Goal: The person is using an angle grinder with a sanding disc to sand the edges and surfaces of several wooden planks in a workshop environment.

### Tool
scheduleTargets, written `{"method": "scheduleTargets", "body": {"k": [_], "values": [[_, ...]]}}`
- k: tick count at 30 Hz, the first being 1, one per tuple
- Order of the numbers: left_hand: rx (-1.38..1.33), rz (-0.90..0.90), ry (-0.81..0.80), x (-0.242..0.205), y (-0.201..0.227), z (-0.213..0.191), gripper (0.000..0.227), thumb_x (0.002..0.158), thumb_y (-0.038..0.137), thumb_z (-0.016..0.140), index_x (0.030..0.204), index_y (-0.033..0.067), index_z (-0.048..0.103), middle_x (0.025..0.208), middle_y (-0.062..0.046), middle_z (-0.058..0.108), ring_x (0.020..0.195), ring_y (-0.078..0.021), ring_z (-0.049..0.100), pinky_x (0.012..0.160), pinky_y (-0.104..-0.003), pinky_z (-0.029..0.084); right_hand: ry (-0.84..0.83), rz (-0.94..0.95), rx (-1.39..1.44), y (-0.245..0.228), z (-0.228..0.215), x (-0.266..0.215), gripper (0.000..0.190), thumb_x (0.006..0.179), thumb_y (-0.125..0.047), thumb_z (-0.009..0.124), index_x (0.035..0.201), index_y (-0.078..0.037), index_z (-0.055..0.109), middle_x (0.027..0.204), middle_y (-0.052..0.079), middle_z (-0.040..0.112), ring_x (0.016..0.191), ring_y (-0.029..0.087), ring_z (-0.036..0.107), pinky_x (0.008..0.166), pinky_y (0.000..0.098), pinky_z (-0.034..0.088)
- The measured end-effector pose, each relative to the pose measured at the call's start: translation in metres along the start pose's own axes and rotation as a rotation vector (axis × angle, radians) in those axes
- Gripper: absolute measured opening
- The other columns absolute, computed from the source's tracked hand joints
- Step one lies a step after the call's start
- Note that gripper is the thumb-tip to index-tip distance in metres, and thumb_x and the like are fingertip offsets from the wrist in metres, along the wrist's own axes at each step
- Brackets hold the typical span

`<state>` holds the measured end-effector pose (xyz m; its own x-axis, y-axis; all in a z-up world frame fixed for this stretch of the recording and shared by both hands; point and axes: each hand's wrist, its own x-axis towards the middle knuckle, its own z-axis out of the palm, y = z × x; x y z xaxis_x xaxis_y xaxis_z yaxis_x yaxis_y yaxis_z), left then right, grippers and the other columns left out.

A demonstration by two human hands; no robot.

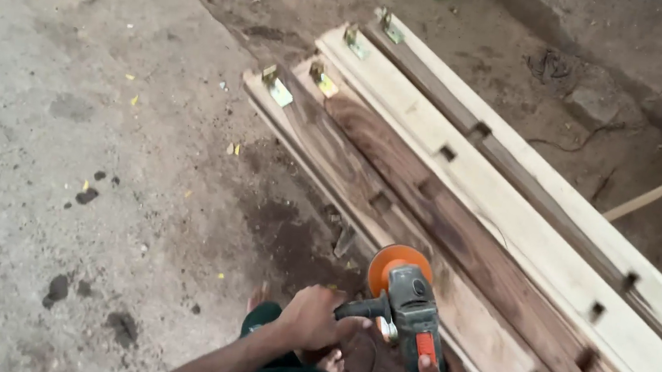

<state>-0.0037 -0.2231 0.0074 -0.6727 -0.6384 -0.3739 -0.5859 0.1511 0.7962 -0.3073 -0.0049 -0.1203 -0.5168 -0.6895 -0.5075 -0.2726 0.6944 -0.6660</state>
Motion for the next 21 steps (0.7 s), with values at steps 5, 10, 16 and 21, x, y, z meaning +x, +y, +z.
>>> {"method": "scheduleTargets", "body": {"k": [5, 10, 16, 21], "values": [[-0.006, -0.124, -0.127, 0.073, -0.052, -0.063, 0.057, 0.083, 0.06, 0.074, 0.083, 0.0035, 0.07, 0.076, -0.021, 0.071, 0.079, -0.0385, 0.074, 0.075, -0.049, 0.057, -0.119, -0.144, 0.03, -0.108, 0.042, 0.05, 0.076, 0.084, -0.058, 0.067, 0.136, -0.003, 0.061, 0.124, 0.018, 0.073, 0.115, 0.028, 0.064, 0.103, 0.0394, 0.046], [-0.171, 0.077, 0.057, 0.136, -0.116, -0.139, 0.051, 0.079, 0.054, 0.075, 0.109, 0.0134, 0.075, 0.088, -0.02, 0.073, 0.085, -0.0405, 0.072, 0.076, -0.05, 0.056, -0.113, -0.056, -0.112, -0.229, 0.111, 0.095, 0.072, 0.08, -0.056, 0.073, 0.128, -0.003, 0.061, 0.111, 0.011, 0.072, 0.101, 0.022, 0.067, 0.09, 0.038, 0.051], [-0.038, -0.085, 0.025, 0.18, -0.159, -0.22, 0.044, 0.086, 0.055, 0.071, 0.101, 0.0148, 0.078, 0.085, -0.019, 0.073, 0.087, -0.0401, 0.071, 0.077, -0.052, 0.055, -0.155, -0.087, 0.002, -0.284, 0.175, 0.151, 0.06, 0.084, -0.053, 0.073, 0.113, -0.001, 0.069, 0.098, 0.014, 0.069, 0.092, 0.023, 0.062, 0.085, 0.0382, 0.052], [-0.128, -0.059, 0.09, 0.202, -0.175, -0.256, 0.041, 0.085, 0.052, 0.07, 0.104, 0.0165, 0.079, 0.082, -0.017, 0.075, 0.082, -0.0383, 0.073, 0.073, -0.049, 0.057, -0.164, -0.117, -0.082, -0.353, 0.188, 0.17, 0.062, 0.081, -0.052, 0.072, 0.119, -0.003, 0.067, 0.095, 0.009, 0.072, 0.088, 0.021, 0.067, 0.083, 0.0371, 0.052]]}}
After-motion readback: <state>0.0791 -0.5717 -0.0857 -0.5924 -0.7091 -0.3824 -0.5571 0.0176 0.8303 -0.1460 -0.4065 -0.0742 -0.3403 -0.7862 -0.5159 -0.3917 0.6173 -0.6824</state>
